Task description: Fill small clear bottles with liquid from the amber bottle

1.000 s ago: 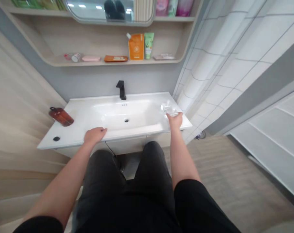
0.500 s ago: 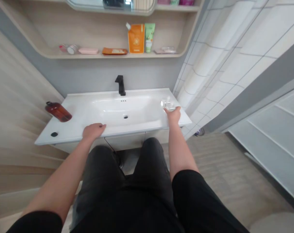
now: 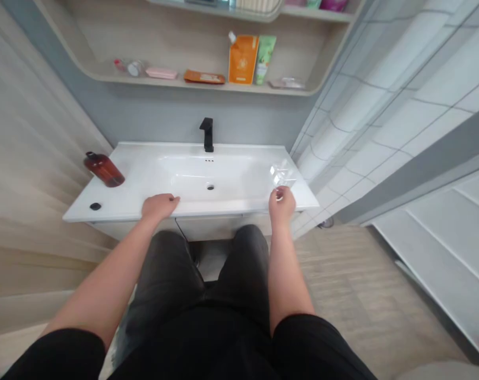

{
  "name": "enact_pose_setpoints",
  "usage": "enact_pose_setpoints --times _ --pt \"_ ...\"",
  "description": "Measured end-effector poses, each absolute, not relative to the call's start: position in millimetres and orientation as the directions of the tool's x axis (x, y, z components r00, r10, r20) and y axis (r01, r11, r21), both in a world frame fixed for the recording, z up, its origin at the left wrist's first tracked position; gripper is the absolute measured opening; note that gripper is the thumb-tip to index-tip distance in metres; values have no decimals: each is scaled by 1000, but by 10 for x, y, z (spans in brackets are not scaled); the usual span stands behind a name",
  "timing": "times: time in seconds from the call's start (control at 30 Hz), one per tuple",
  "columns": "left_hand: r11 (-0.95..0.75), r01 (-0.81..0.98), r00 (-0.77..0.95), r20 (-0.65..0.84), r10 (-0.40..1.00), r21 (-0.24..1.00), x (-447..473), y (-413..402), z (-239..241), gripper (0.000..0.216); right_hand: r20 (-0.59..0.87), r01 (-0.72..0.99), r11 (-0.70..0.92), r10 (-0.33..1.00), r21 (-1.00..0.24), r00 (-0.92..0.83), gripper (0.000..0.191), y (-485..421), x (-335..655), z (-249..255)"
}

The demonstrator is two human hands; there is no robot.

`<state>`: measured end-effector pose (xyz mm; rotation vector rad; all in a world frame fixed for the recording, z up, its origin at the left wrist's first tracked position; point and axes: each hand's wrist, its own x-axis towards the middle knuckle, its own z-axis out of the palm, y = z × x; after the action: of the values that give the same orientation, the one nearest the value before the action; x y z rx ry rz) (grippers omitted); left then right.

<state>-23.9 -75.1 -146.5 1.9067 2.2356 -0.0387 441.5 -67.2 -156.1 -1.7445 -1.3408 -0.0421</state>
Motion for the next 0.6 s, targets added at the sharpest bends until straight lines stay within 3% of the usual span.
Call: enact_pose_setpoints --times 0.1,0.17,0.23,0.43,0.53,0.6 --pt "161 980 -139 -170 976 121 -238 -755 -1466 67 364 793 225 931 -567 -3 24 -670 3906 -1567" --pt "163 978 -140 -170 975 129 -238 -761 -1463 67 291 750 360 929 -555 -230 22 -570 3544 -1568" --pt "167 977 -144 -166 976 136 -242 -767 -1457 66 255 698 424 906 -578 -338 22 -425 3203 -1568" --pt "183 973 -161 -158 974 140 -216 -782 -1440 56 82 569 318 912 -758 -401 20 23 2535 -1601" --pt "191 960 -174 -96 980 204 -163 -824 -1458 47 32 646 220 957 -731 -290 11 120 2438 -1647" --pt "152 942 -167 27 986 300 -178 -879 -1460 43 34 689 204 967 -695 -252 7 139 2432 -1677"
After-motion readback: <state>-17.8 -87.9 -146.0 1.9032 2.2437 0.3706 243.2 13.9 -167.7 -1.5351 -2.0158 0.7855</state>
